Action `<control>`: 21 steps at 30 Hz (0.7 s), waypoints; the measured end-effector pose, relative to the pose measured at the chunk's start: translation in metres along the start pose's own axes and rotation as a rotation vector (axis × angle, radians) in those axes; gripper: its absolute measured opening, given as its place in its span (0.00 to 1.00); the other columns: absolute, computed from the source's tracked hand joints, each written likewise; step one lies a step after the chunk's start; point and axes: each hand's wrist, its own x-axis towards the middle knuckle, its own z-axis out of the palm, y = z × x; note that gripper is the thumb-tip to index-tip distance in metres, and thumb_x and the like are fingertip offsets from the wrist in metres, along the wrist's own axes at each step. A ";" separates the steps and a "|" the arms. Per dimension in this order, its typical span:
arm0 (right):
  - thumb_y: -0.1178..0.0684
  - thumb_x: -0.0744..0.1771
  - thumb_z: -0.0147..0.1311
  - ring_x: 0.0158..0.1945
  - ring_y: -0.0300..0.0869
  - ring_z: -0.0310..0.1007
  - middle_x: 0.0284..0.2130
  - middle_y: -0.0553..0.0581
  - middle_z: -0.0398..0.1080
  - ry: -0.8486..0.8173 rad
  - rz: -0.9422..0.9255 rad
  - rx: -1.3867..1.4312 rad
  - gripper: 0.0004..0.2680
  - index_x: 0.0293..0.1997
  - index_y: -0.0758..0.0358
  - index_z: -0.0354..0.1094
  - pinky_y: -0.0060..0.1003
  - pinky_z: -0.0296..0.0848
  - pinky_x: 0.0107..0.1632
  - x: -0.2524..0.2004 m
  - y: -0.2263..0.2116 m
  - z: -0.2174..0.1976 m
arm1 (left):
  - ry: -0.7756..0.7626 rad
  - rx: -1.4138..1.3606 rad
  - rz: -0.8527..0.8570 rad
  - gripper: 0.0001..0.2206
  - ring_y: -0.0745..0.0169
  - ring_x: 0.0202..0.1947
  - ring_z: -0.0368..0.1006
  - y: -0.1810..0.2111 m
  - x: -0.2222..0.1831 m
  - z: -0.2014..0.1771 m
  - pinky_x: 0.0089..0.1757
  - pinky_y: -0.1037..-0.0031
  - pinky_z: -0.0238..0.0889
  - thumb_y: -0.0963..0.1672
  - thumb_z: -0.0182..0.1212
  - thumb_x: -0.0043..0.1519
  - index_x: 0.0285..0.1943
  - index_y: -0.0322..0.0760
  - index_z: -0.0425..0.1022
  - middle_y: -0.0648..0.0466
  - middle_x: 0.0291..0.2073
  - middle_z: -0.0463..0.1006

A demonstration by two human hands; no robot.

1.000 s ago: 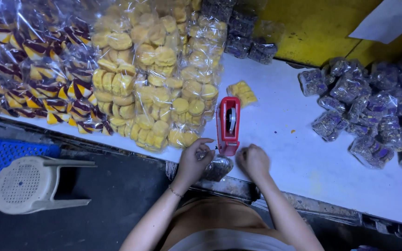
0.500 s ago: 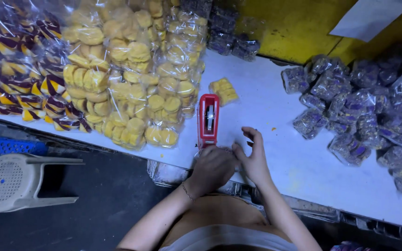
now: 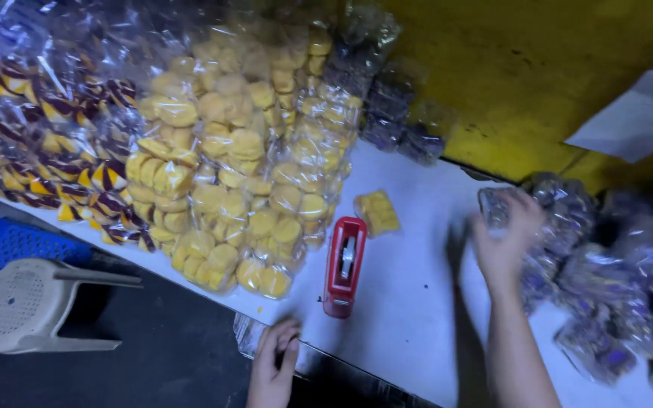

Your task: The person packages bread products by hand and using a tape dispenser. The person picks up individual baked items, places them into plastic bags, and seals the bags using a manual tape dispenser on the table.

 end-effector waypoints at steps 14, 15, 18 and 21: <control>0.59 0.68 0.46 0.47 0.60 0.71 0.43 0.68 0.72 -0.054 -0.189 0.377 0.08 0.49 0.69 0.69 0.50 0.69 0.51 0.190 -0.067 0.281 | 0.241 0.201 0.281 0.09 0.72 0.30 0.82 0.014 0.017 -0.043 0.35 0.84 0.72 0.46 0.59 0.58 0.36 0.49 0.88 0.62 0.33 0.86; 0.65 0.65 0.43 0.47 0.65 0.65 0.44 0.74 0.67 -0.089 -0.477 0.294 0.09 0.49 0.74 0.64 0.53 0.66 0.53 0.180 -0.088 0.253 | 0.150 0.154 0.387 0.07 0.70 0.34 0.81 0.026 0.033 -0.047 0.36 0.85 0.70 0.43 0.62 0.58 0.37 0.46 0.88 0.61 0.35 0.85; 0.62 0.69 0.42 0.36 0.52 0.64 0.31 0.60 0.66 -0.094 -0.285 0.487 0.05 0.34 0.64 0.61 0.45 0.62 0.43 0.072 -0.144 0.159 | -0.076 0.027 0.359 0.17 0.51 0.61 0.72 0.063 0.077 -0.048 0.58 0.65 0.62 0.49 0.57 0.66 0.58 0.39 0.78 0.47 0.56 0.78; 0.54 0.71 0.40 0.40 0.46 0.73 0.35 0.55 0.74 -0.409 0.055 0.687 0.09 0.37 0.60 0.68 0.41 0.69 0.49 -0.057 -0.174 0.093 | -0.370 -0.476 0.231 0.21 0.63 0.51 0.74 0.137 0.108 -0.027 0.49 0.71 0.70 0.43 0.60 0.59 0.61 0.33 0.69 0.51 0.50 0.77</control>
